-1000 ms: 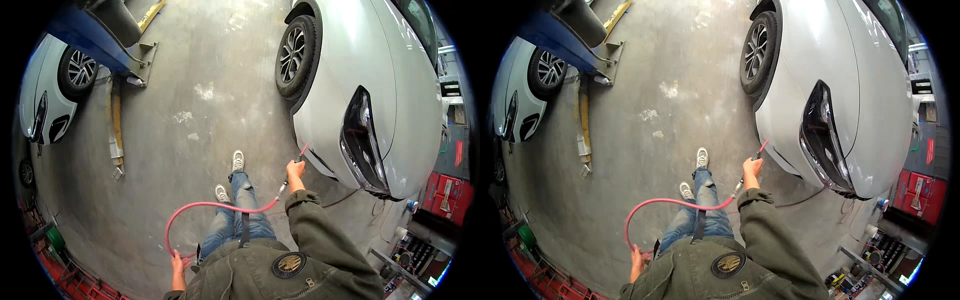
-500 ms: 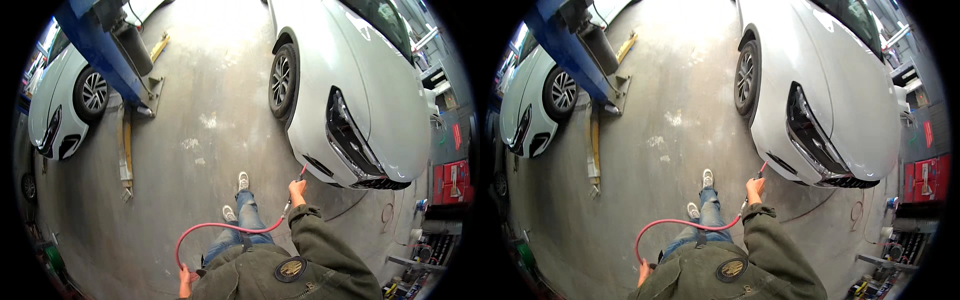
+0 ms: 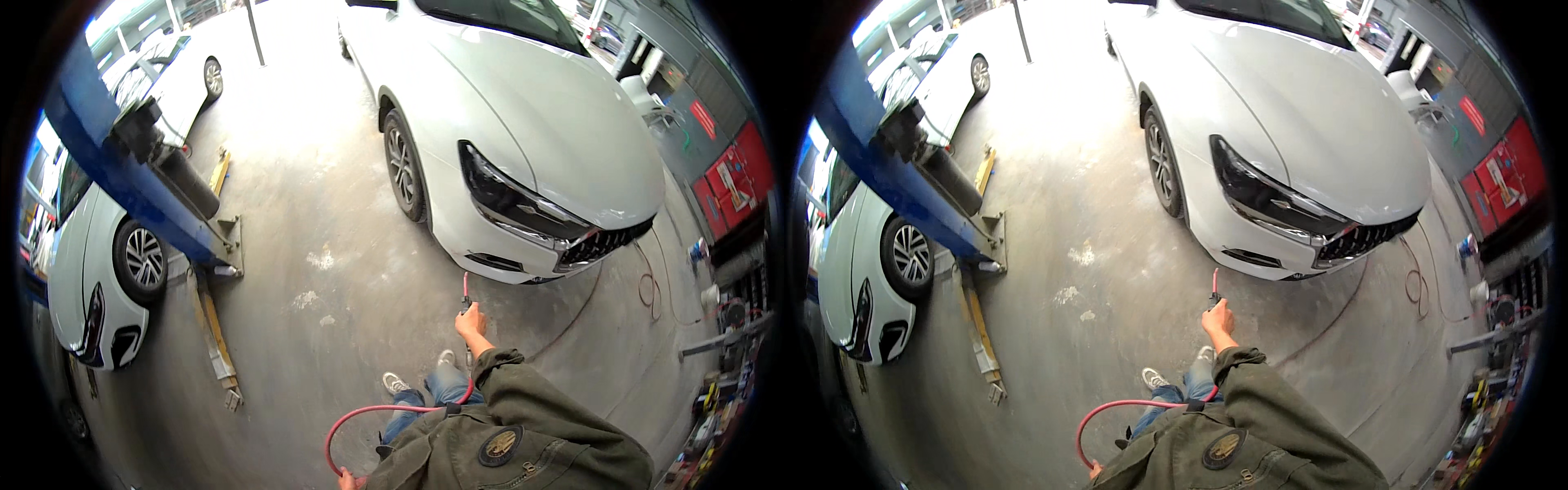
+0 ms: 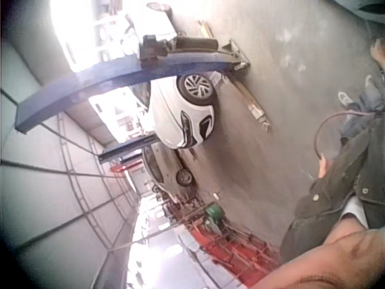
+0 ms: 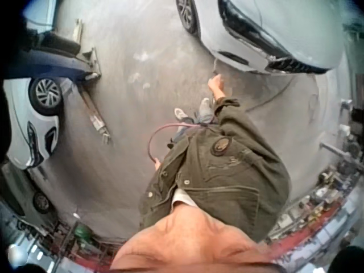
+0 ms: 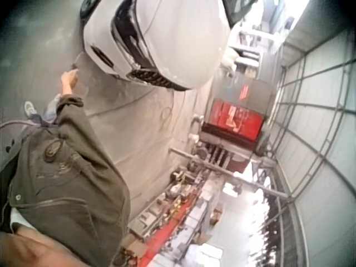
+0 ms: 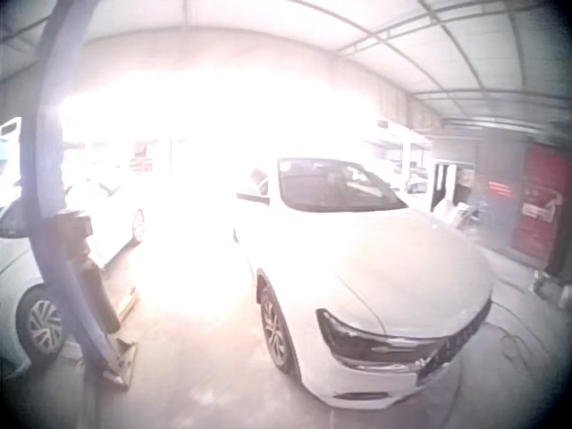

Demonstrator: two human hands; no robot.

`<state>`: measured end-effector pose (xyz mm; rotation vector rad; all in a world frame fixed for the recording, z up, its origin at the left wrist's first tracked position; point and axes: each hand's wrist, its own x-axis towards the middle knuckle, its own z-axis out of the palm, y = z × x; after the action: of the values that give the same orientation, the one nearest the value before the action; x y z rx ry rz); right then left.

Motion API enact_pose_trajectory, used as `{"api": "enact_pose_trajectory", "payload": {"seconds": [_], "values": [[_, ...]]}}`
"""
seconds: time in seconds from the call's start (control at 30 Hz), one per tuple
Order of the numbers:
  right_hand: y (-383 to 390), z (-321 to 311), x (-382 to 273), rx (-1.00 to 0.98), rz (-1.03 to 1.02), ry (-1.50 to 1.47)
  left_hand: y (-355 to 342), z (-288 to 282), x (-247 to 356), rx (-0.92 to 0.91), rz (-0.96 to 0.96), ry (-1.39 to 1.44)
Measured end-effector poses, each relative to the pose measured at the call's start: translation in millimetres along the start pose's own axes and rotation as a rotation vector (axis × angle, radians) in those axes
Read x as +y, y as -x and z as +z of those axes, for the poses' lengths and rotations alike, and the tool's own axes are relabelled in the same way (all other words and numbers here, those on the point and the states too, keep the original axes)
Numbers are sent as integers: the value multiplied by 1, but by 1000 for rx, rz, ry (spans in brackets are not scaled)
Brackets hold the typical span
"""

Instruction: The person retrieves a yellow sanding block and a black car part, then sits on the floor to sand the part over a bucket. The person repeatedly rubs the sanding block against the black part, occasionally rinsing the block in the bucket.

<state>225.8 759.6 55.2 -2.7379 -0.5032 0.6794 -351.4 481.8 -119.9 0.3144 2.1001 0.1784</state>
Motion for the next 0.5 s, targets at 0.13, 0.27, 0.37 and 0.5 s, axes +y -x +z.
{"api": "enact_pose_trajectory", "payload": {"seconds": [0.13, 0.27, 0.37, 0.5], "values": [[8, -21, 15, -34, -77, 30, -27, 0, 8, 71, 56, -110], [11, -44, 44, -67, -142, 60, -20, 6, 30, -86, 256, -186], [14, -66, 77, -85, -230, 70, -9, 21, 54, -72, 293, -341], [19, -115, 147, -191, -323, -15, 24, 80, 87, -139, 431, -524]]}}
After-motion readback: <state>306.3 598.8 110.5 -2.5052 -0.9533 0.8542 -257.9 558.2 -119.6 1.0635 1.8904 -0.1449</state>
